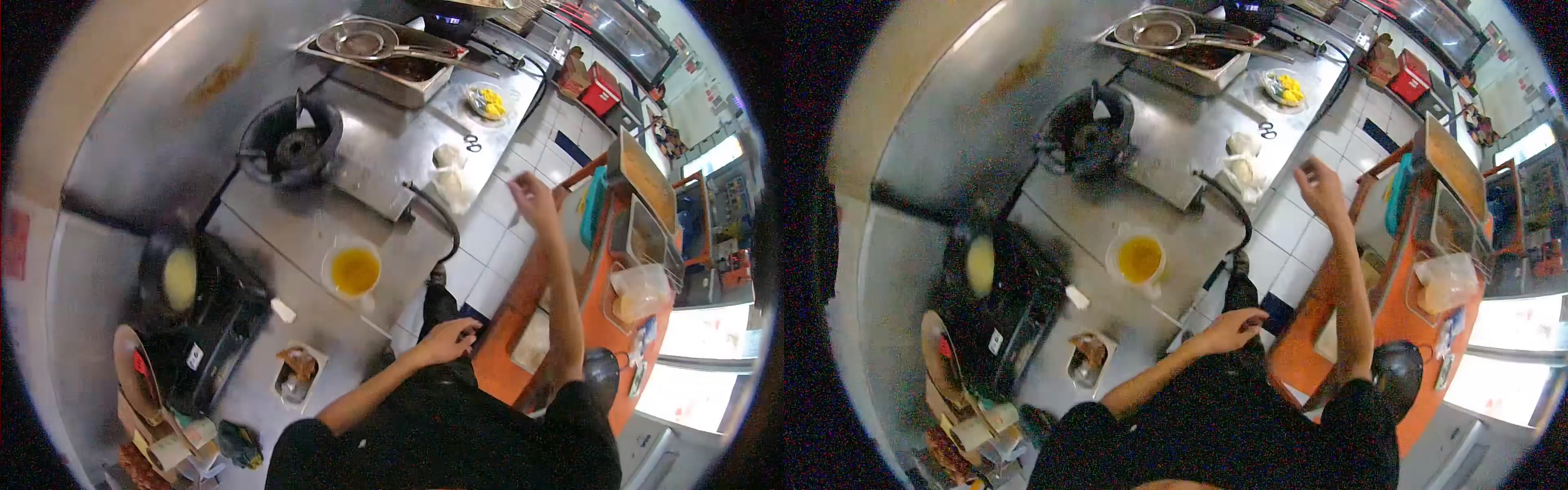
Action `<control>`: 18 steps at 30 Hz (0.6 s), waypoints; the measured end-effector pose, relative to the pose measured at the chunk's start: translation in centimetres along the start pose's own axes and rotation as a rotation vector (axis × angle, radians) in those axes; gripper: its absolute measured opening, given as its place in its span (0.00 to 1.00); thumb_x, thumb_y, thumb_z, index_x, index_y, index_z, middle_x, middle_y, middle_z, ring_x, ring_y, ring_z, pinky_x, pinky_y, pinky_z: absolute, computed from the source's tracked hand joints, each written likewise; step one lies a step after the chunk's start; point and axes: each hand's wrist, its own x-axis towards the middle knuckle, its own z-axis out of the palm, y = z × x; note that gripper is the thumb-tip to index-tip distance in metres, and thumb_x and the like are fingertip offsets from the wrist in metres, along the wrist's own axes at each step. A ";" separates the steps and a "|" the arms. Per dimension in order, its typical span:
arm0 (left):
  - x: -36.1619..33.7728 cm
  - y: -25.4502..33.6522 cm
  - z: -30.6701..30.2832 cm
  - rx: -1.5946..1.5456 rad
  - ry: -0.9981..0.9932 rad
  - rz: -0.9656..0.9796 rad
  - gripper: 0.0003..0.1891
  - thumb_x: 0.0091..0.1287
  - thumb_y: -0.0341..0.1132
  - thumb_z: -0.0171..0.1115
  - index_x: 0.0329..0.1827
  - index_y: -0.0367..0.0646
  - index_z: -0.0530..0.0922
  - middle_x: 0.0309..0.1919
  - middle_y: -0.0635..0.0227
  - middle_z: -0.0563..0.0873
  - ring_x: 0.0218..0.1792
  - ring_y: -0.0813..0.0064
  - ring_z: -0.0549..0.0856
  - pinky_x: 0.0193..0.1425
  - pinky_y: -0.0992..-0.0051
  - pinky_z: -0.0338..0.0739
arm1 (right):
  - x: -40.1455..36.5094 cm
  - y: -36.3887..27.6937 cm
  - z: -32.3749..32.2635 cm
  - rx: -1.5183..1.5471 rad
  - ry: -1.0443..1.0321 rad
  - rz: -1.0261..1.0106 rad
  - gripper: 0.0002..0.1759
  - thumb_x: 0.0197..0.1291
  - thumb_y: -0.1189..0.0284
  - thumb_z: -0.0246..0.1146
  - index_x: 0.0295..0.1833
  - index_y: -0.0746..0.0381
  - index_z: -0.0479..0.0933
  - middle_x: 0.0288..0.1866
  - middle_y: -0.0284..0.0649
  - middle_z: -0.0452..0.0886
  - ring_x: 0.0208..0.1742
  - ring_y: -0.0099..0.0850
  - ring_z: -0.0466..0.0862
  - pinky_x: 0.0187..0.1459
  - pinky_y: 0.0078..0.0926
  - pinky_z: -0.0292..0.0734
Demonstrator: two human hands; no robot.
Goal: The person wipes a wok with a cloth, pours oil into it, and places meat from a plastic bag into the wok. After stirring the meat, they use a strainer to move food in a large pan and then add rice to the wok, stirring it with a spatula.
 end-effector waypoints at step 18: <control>21.2 5.6 -9.1 -0.001 0.468 -0.476 0.16 0.69 0.32 0.55 0.58 0.42 0.74 0.43 0.60 0.85 0.41 0.71 0.85 0.47 0.73 0.78 | 44.1 28.0 16.0 -0.286 -0.099 -0.256 0.09 0.50 0.67 0.59 0.37 0.57 0.76 0.36 0.46 0.76 0.43 0.46 0.78 0.40 0.42 0.75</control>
